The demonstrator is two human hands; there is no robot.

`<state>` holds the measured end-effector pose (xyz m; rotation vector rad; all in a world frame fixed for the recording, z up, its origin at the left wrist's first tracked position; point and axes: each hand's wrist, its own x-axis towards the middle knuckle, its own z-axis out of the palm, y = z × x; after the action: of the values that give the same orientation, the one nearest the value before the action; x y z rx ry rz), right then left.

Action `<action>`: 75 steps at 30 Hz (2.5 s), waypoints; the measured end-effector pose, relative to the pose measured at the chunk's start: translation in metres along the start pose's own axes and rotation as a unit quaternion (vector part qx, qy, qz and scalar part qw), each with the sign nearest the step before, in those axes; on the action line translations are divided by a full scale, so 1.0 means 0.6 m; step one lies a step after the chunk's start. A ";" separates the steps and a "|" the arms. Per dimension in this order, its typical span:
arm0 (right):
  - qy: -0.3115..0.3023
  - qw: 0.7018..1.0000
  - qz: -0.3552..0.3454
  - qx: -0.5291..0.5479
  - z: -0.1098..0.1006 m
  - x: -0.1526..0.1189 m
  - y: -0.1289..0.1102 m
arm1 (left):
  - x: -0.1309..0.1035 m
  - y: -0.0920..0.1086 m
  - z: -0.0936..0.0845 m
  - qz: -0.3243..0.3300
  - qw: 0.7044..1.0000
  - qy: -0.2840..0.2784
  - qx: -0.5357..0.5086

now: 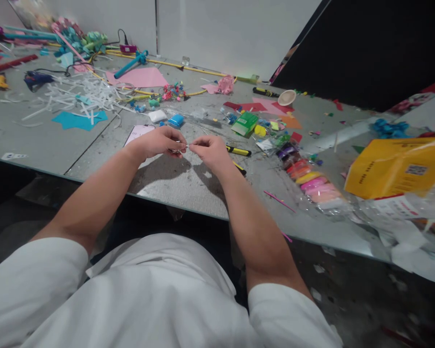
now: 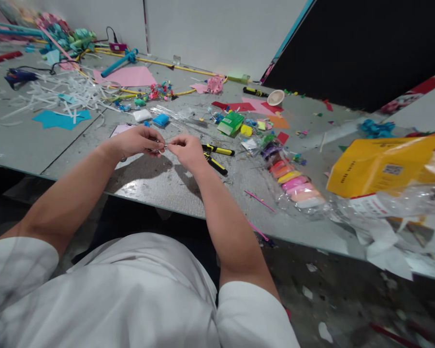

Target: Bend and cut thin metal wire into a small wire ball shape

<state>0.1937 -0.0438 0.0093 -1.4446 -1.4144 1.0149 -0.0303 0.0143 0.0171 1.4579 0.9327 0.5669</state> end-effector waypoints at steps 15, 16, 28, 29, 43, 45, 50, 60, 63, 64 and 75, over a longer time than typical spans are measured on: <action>-0.017 0.998 0.027 0.049 0.002 -0.009 -0.001 | -0.006 0.004 0.005 -0.025 0.999 0.012 -0.040; -0.015 0.998 0.027 0.049 0.002 -0.009 -0.002 | -0.006 0.004 0.006 -0.023 0.999 0.016 -0.041; -0.037 0.998 -0.057 -0.007 -0.026 -0.003 -0.009 | -0.019 0.017 0.006 -0.053 0.996 0.021 -0.073; -0.037 0.996 -0.077 -0.023 -0.032 -0.003 -0.011 | -0.020 0.018 0.006 -0.055 0.995 0.019 -0.082; 0.008 0.894 -0.403 -0.197 -0.053 0.030 0.047 | -0.006 0.021 0.004 -0.079 0.985 0.030 -0.153; 0.013 0.875 -0.441 -0.197 -0.053 0.038 0.058 | -0.007 0.020 0.004 -0.073 0.984 0.032 -0.159; 0.007 0.876 -0.443 -0.190 -0.054 0.033 0.059 | -0.005 0.015 0.003 -0.062 0.984 0.032 -0.166; -0.010 0.910 -0.372 -0.182 -0.050 0.039 0.051 | 0.005 0.004 -0.006 -0.048 0.990 0.019 -0.129; -0.015 0.906 -0.369 -0.206 -0.053 0.037 0.051 | 0.001 0.003 -0.005 -0.043 0.994 0.011 -0.098; -0.017 0.906 -0.367 -0.212 -0.053 0.036 0.050 | -0.001 0.004 -0.005 -0.043 0.995 0.008 -0.092; -0.051 0.953 -0.271 -0.126 -0.043 0.012 0.016 | 0.001 0.002 -0.009 -0.027 0.998 0.010 -0.064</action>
<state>0.2214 -0.0376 0.0085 -1.0812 -1.9314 0.5774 -0.0341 0.0183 0.0187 1.3107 0.9322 0.5904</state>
